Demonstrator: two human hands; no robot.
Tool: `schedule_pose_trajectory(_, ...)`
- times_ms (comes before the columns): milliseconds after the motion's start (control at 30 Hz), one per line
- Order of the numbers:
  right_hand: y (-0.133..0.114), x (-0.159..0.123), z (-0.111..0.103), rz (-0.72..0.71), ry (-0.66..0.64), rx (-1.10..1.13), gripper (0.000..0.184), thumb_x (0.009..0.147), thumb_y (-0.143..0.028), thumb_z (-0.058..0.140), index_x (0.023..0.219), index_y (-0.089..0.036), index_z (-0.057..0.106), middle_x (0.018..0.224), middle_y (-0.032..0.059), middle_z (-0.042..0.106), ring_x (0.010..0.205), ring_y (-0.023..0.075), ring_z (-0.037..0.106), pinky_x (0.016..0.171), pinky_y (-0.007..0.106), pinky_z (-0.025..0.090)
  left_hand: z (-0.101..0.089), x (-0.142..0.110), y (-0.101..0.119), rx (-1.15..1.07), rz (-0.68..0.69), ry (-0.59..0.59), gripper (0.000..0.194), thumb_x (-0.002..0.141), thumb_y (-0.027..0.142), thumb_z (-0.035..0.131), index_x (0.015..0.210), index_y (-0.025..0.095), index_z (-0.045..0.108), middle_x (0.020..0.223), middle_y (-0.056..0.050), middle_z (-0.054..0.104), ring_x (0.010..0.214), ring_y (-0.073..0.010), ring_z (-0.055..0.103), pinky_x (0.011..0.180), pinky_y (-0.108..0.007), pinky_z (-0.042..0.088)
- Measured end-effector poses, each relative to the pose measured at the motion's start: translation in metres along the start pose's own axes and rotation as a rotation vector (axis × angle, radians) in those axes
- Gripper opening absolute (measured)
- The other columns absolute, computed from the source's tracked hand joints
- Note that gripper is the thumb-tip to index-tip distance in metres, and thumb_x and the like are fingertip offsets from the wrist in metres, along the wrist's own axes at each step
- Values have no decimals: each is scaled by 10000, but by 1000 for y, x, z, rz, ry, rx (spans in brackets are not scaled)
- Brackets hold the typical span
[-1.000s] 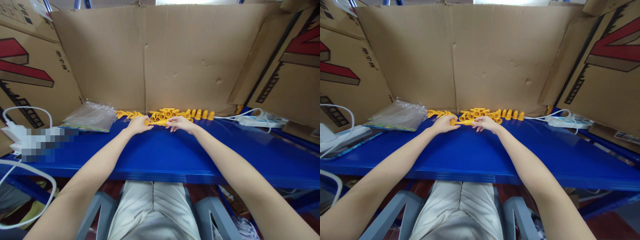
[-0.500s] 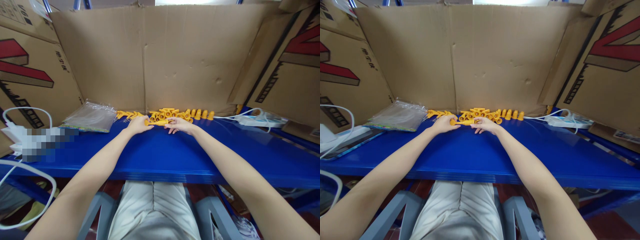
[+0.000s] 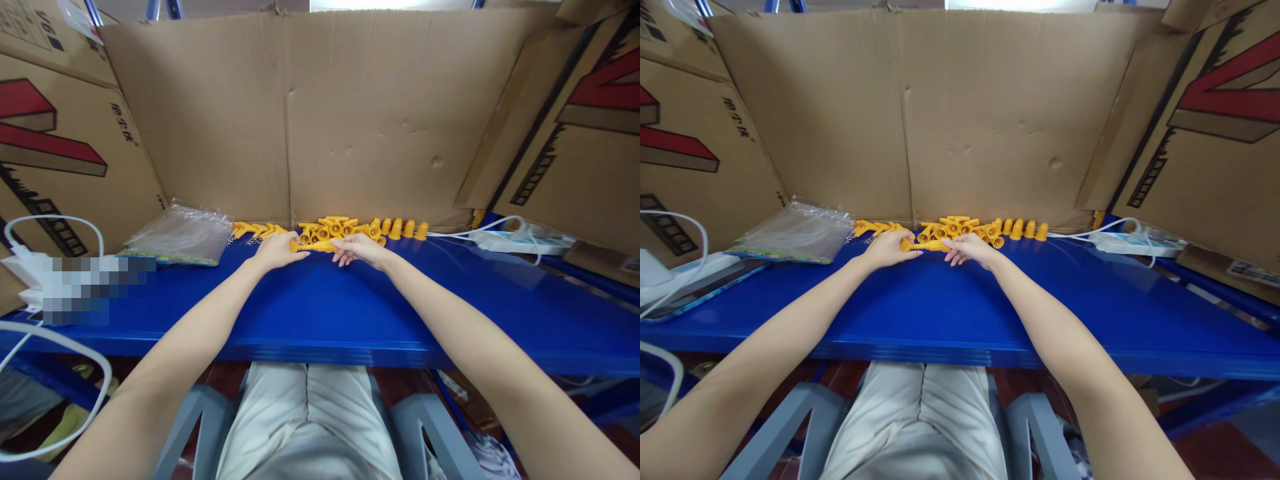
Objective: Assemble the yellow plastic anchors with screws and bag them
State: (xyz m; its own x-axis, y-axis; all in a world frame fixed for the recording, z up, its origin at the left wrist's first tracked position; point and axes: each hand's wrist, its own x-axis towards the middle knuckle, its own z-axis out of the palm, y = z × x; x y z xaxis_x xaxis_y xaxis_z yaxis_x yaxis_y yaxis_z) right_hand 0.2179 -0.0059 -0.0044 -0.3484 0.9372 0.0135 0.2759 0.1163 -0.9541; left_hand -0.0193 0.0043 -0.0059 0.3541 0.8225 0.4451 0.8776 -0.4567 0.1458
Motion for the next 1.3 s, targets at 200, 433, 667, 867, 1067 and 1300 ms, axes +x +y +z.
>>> schedule_pose_trajectory(200, 1, 1, 0, 57, 14, 64, 382, 860, -467, 571, 691, -125, 572, 634, 103, 693, 476, 113, 620, 441, 177, 474, -1, -1, 4, 22, 4, 3, 447, 710, 617, 587, 913, 220, 616, 846, -57, 682, 880, -272, 631, 769, -348, 458)
schedule_pose_trajectory(433, 7, 7, -2, 114, -7, 113, 422, 880, -491, 530, 741, -100, 605, 632, 101, 689, 444, 111, 609, 409, 176, 462, -2, -1, 5, 17, -3, 1, 451, 711, 626, 589, 918, 226, 617, 867, -58, 687, 879, -271, 636, 778, -352, 459)
schedule_pose_trajectory(667, 3, 5, 4, 243, -28, 118, 546, 896, -585, 412, 723, -102, 600, 562, 100, 661, 395, 118, 585, 374, 186, 454, -4, -3, 10, 49, 11, 10, 440, 726, 617, 579, 917, 222, 614, 832, -48, 686, 851, -260, 640, 753, -337, 460)
schedule_pose_trajectory(867, 1, 4, 4, 279, -28, 122, 528, 899, -576, 413, 741, -107, 597, 574, 93, 667, 389, 117, 580, 364, 191, 452, -5, -4, 12, 49, 4, 8, 424, 721, 607, 590, 906, 226, 613, 818, -45, 682, 851, -262, 638, 747, -335, 456)
schedule_pose_trajectory(1067, -1, 5, 3, 337, -6, 200, 485, 899, -561, 434, 773, -118, 587, 572, 76, 669, 382, 107, 571, 370, 184, 454, -5, -4, 13, 50, -9, -5, 428, 723, 609, 594, 919, 230, 611, 756, -32, 661, 791, -252, 635, 705, -325, 451)
schedule_pose_trajectory(1300, -4, 4, 2, 391, -16, 218, 466, 908, -550, 423, 797, -123, 574, 602, 77, 684, 381, 110, 575, 362, 193, 452, -1, -3, 10, 59, -2, -5, 442, 722, 606, 599, 949, 227, 614, 787, -39, 671, 799, -249, 639, 691, -311, 443)
